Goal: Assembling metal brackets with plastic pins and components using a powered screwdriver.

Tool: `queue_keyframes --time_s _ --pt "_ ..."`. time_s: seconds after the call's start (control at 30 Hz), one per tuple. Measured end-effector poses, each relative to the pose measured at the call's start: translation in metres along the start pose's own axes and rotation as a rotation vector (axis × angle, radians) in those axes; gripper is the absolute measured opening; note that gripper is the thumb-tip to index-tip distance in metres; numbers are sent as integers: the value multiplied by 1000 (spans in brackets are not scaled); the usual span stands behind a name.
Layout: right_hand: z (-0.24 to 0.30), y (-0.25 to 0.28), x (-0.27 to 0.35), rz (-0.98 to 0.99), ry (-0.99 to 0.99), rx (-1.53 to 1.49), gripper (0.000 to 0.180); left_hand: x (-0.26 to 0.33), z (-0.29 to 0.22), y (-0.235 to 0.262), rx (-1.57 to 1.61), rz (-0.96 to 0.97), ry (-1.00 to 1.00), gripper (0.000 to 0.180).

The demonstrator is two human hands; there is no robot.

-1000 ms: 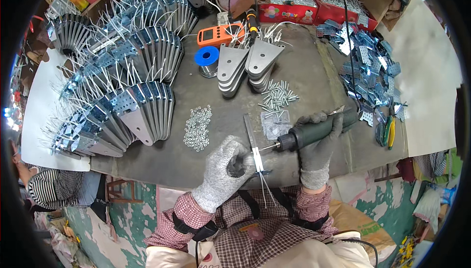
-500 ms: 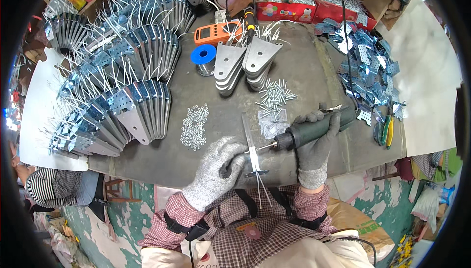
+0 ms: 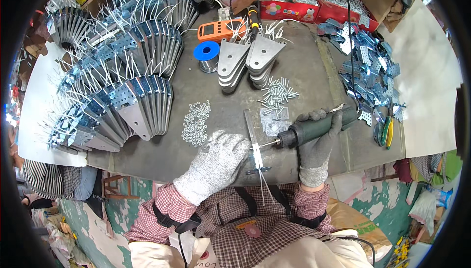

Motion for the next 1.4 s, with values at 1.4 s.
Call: queue_keyframes --time_s 1.4 --pt "3 -43 21 316 224 321 58 0 23 -29 337 -120 -59 76"
Point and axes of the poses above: each hand's wrist, its own x-axis away from the middle knuckle, its own y-axis out of the back of the hand, z = x × y, the point moved 5 cm from there along -x, towards the middle knuckle, and after that the axes turned 6 degrees about -x, right-handed, at the moved point
